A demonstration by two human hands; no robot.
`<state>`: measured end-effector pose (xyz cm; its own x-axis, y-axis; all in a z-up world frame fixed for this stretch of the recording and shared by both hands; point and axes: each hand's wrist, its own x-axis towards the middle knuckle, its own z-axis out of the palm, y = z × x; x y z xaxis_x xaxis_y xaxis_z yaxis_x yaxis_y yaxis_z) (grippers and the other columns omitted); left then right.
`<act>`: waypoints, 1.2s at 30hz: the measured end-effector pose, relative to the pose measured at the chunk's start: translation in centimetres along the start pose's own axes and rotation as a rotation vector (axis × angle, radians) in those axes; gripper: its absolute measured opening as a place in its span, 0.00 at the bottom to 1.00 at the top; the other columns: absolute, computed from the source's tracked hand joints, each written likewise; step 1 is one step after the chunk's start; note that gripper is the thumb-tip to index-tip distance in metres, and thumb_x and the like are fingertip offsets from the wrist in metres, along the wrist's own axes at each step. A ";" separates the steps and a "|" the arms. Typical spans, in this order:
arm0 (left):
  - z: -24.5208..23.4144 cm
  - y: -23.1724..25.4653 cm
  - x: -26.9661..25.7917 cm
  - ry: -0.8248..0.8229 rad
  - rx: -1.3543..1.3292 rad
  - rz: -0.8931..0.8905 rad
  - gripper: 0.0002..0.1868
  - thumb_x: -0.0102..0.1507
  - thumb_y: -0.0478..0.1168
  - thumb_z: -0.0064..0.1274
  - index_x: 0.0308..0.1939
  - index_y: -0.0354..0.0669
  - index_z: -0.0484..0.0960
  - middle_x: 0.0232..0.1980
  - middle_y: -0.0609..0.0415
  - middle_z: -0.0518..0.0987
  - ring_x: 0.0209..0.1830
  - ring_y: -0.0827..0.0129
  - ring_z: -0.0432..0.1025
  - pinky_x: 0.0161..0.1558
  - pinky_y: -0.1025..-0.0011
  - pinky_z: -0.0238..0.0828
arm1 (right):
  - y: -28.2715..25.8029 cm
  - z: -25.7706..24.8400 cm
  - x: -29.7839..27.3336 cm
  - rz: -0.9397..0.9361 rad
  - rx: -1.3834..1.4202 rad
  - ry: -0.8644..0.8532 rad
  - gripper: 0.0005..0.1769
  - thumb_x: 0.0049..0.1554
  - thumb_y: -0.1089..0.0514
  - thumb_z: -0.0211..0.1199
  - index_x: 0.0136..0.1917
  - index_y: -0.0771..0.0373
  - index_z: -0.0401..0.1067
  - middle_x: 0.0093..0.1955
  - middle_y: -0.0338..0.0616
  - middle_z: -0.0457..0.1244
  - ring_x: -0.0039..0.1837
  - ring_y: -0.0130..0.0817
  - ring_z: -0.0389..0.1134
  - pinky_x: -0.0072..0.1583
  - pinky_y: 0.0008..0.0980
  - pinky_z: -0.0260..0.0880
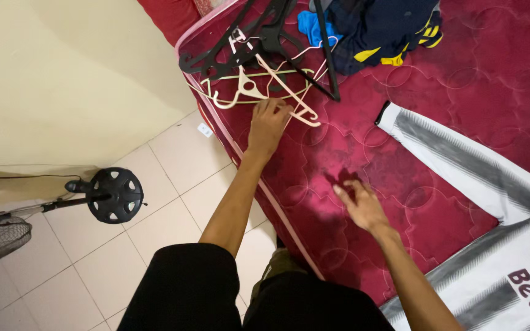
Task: The person uses a lint roller to remove lint from a striped soccer jersey laid flat on a red patterned surface. They roll the tool over the front and sleeves, then place the jersey on a hanger.
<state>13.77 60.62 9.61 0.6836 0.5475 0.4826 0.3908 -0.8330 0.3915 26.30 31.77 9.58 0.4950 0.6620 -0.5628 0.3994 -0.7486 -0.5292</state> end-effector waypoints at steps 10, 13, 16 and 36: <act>2.0 6.1 -5.3 -0.150 -0.102 0.113 0.07 0.67 0.42 0.58 0.46 0.45 0.87 0.49 0.52 0.82 0.51 0.62 0.74 0.59 0.64 0.72 | 1.0 0.6 0.0 -0.026 0.499 0.260 0.37 0.66 0.32 0.39 0.76 0.58 0.58 0.64 0.56 0.65 0.63 0.48 0.68 0.64 0.48 0.69; 2.9 8.4 -7.6 -0.203 -0.118 0.178 0.08 0.67 0.42 0.58 0.46 0.45 0.87 0.48 0.53 0.83 0.51 0.62 0.75 0.60 0.62 0.71 | 2.2 1.0 0.5 -0.010 0.743 0.262 0.35 0.67 0.35 0.42 0.75 0.60 0.56 0.59 0.53 0.67 0.54 0.40 0.70 0.56 0.41 0.74; 3.9 10.3 -9.7 -0.275 -0.164 0.219 0.09 0.66 0.41 0.56 0.48 0.46 0.87 0.49 0.53 0.83 0.51 0.62 0.74 0.60 0.62 0.71 | 3.0 1.0 0.2 0.027 0.971 0.251 0.32 0.67 0.38 0.48 0.74 0.61 0.57 0.57 0.49 0.65 0.49 0.36 0.70 0.51 0.36 0.74; -1.0 15.7 -17.5 -0.367 -0.127 0.178 0.45 0.57 0.64 0.61 0.68 0.39 0.70 0.72 0.38 0.64 0.75 0.43 0.56 0.75 0.43 0.49 | 10.5 7.1 -10.6 0.047 1.301 0.351 0.13 0.65 0.59 0.57 0.60 0.66 0.74 0.51 0.46 0.71 0.45 0.29 0.71 0.46 0.29 0.75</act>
<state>7.32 38.04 8.12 0.9164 0.3128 0.2496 0.1838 -0.8830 0.4320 19.76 17.13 5.49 0.7358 0.4457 -0.5099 -0.5425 -0.0627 -0.8377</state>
